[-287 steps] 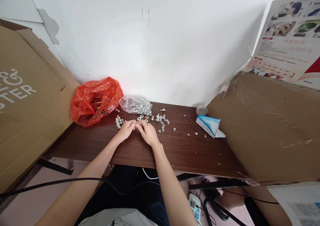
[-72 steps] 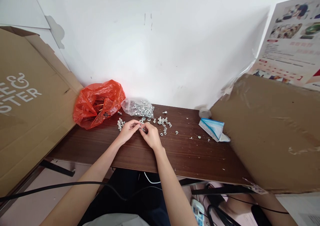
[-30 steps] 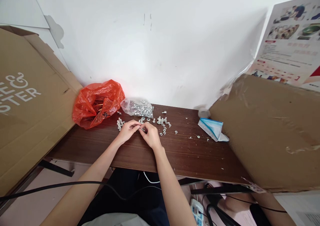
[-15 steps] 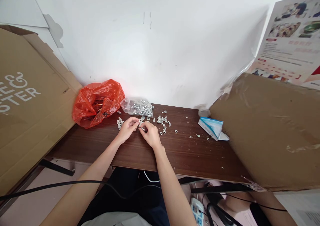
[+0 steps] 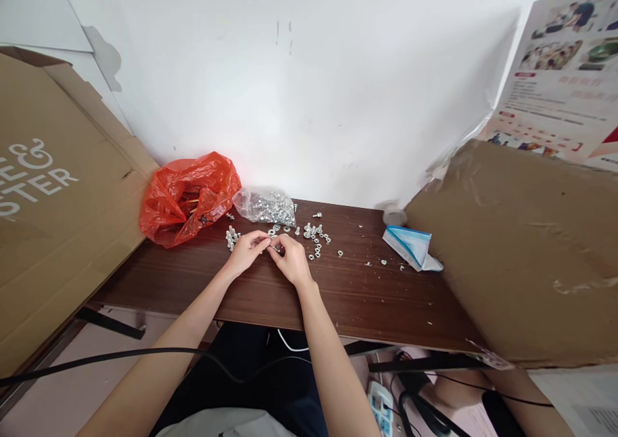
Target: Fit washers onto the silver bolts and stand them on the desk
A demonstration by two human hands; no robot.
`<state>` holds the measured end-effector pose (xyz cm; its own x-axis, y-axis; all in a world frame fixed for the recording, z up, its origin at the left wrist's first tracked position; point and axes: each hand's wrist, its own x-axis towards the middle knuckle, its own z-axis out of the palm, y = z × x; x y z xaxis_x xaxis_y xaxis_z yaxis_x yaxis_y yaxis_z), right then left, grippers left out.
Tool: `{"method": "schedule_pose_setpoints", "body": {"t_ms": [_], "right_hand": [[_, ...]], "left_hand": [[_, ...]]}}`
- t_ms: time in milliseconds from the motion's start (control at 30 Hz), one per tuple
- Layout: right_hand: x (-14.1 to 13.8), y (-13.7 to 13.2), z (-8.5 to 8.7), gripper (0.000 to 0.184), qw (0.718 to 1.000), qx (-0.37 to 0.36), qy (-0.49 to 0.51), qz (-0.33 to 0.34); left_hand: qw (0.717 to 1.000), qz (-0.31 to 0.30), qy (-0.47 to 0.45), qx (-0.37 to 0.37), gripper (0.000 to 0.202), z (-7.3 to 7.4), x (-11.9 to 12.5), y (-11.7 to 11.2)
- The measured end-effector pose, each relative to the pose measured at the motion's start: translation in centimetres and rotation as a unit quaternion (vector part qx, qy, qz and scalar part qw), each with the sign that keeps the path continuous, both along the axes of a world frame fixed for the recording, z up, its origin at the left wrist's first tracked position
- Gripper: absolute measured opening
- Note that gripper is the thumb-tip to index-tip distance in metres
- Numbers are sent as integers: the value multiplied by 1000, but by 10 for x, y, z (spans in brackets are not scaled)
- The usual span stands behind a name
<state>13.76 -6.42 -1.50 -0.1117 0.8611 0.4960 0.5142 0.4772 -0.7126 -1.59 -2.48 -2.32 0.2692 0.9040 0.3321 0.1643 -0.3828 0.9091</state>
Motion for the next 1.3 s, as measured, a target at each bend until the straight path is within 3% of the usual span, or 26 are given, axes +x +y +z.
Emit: {"method": "schedule_pose_setpoints", "body": {"t_ms": [500, 767, 1067, 1300], "right_hand": [[0, 0, 0, 9, 1000, -4, -24, -1], [0, 0, 0, 10, 1000, 0, -22, 2], [1, 1, 0, 7, 1000, -4, -19, -5], [0, 0, 1, 8, 1000, -4, -17, -1]], "left_hand": [[1000, -21, -8, -20, 11, 4, -1, 0], [999, -29, 5, -26, 20, 6, -1, 0], [998, 39, -31, -33, 19, 1, 2, -1], [1000, 23, 4, -3, 22, -1, 1, -1]]}}
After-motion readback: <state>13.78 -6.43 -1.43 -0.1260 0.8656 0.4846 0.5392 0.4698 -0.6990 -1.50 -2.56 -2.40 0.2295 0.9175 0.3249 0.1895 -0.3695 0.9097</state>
